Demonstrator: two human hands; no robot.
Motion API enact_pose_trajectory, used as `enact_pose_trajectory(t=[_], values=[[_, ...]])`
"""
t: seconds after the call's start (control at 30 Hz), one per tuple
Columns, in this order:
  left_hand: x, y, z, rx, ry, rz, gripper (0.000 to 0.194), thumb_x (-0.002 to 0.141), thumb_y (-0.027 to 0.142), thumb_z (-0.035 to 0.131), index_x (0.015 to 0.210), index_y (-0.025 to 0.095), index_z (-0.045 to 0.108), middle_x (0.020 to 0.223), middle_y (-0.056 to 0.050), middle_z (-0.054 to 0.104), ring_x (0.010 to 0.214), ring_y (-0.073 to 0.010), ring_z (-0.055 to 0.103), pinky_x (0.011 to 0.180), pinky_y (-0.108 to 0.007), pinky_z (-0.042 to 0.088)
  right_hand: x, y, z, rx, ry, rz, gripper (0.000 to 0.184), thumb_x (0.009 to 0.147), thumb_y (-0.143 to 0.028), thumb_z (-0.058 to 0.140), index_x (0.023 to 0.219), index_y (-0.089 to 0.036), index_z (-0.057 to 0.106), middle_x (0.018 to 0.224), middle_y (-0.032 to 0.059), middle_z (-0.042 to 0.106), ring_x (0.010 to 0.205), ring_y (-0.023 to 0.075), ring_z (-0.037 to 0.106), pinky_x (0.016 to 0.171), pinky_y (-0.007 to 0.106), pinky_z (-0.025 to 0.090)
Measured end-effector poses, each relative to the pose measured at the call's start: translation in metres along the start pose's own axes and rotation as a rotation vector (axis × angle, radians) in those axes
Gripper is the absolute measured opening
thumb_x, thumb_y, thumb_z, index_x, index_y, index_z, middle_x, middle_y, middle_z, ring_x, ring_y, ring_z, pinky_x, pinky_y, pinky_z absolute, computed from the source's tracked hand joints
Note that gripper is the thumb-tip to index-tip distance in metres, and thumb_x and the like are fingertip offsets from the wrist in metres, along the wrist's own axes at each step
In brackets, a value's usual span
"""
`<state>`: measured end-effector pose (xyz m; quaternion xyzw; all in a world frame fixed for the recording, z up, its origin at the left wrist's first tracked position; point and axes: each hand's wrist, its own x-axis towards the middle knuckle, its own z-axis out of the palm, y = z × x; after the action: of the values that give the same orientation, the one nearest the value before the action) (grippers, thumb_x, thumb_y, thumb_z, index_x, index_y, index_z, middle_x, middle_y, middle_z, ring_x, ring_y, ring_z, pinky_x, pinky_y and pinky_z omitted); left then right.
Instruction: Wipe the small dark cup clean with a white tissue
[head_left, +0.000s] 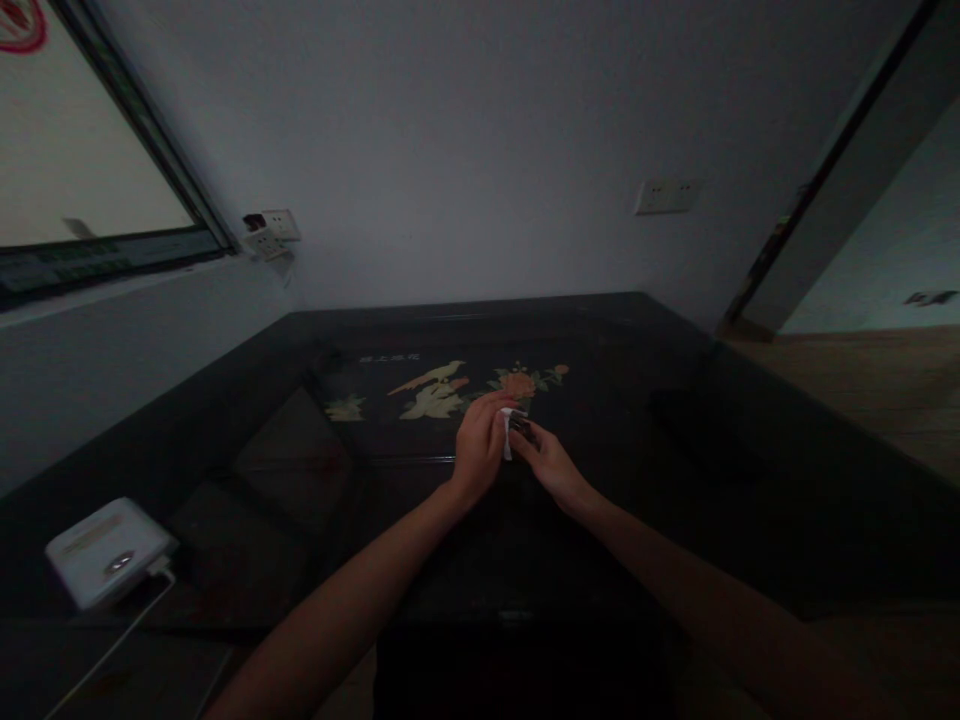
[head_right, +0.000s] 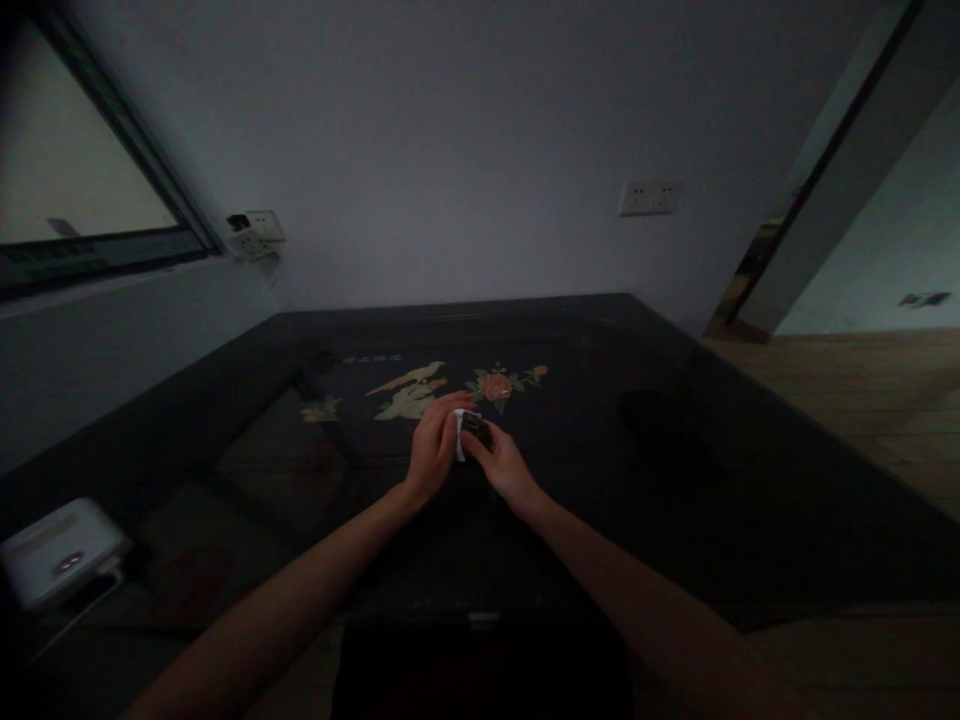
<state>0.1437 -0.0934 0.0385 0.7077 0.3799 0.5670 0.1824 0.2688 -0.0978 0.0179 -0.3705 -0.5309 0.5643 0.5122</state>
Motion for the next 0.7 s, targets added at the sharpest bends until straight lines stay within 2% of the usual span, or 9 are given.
enact_pose_trajectory(t=[0.1,0.17,0.23,0.4,0.5,0.6,0.7], values=[[0.002,-0.003,-0.002,0.079,-0.068,0.096,0.031,0.092,0.031,0.035,0.099,0.019,0.063,0.108,-0.009,0.063,0.11,-0.0197,0.052,0.099,-0.038,0.037,0.001,0.001,0.0,0.0,0.002,-0.001,0.045,0.07,-0.051,0.066,0.1,-0.019,0.063,0.099,0.0059,0.068,0.097,0.0243,0.06,0.088,0.037,0.043],[0.004,-0.006,-0.002,0.017,-0.05,0.048,0.033,0.092,0.033,0.034,0.098,0.018,0.063,0.105,-0.009,0.064,0.106,-0.02,0.054,0.097,-0.037,0.039,0.001,-0.001,0.0,0.018,0.0,-0.003,0.046,0.07,-0.051,0.066,0.102,-0.019,0.062,0.102,0.0058,0.068,0.099,0.0243,0.06,0.089,0.037,0.043],[0.004,-0.009,-0.002,-0.108,0.007,-0.087,0.037,0.092,0.038,0.033,0.098,0.017,0.063,0.103,-0.01,0.065,0.101,-0.0202,0.057,0.093,-0.036,0.041,0.001,-0.002,0.0,0.032,0.006,-0.005,0.047,0.069,-0.052,0.067,0.103,-0.019,0.062,0.104,0.0064,0.067,0.1,0.0246,0.059,0.089,0.037,0.044],[0.004,-0.02,0.008,-0.516,0.128,-0.537,0.044,0.085,0.051,0.04,0.092,0.014,0.063,0.086,-0.007,0.068,0.079,-0.019,0.062,0.076,-0.032,0.048,0.0,-0.005,0.001,0.062,-0.025,0.008,0.047,0.071,-0.055,0.064,0.1,-0.019,0.063,0.104,0.0076,0.067,0.099,0.0253,0.06,0.088,0.04,0.046],[0.006,-0.023,0.013,-0.735,0.154,-0.678,0.042,0.081,0.051,0.046,0.089,0.014,0.063,0.083,-0.006,0.068,0.077,-0.0191,0.063,0.075,-0.031,0.048,0.0,-0.005,0.002,0.074,-0.044,0.007,0.047,0.07,-0.055,0.065,0.101,-0.019,0.062,0.105,0.0076,0.066,0.098,0.0255,0.061,0.088,0.041,0.047],[0.008,-0.02,0.011,-0.72,0.197,-0.682,0.039,0.079,0.049,0.049,0.086,0.013,0.063,0.08,-0.007,0.067,0.076,-0.0192,0.063,0.074,-0.031,0.048,0.0,-0.005,0.002,0.06,-0.047,0.011,0.048,0.069,-0.054,0.067,0.102,-0.02,0.062,0.105,0.0074,0.066,0.1,0.0259,0.06,0.09,0.042,0.045],[0.006,-0.011,0.005,-0.47,0.145,-0.508,0.04,0.084,0.047,0.044,0.089,0.013,0.063,0.084,-0.008,0.067,0.079,-0.0192,0.061,0.074,-0.031,0.047,0.001,-0.004,0.0,0.03,-0.043,-0.001,0.047,0.068,-0.052,0.068,0.102,-0.02,0.062,0.105,0.0068,0.067,0.102,0.0255,0.059,0.091,0.04,0.044]])
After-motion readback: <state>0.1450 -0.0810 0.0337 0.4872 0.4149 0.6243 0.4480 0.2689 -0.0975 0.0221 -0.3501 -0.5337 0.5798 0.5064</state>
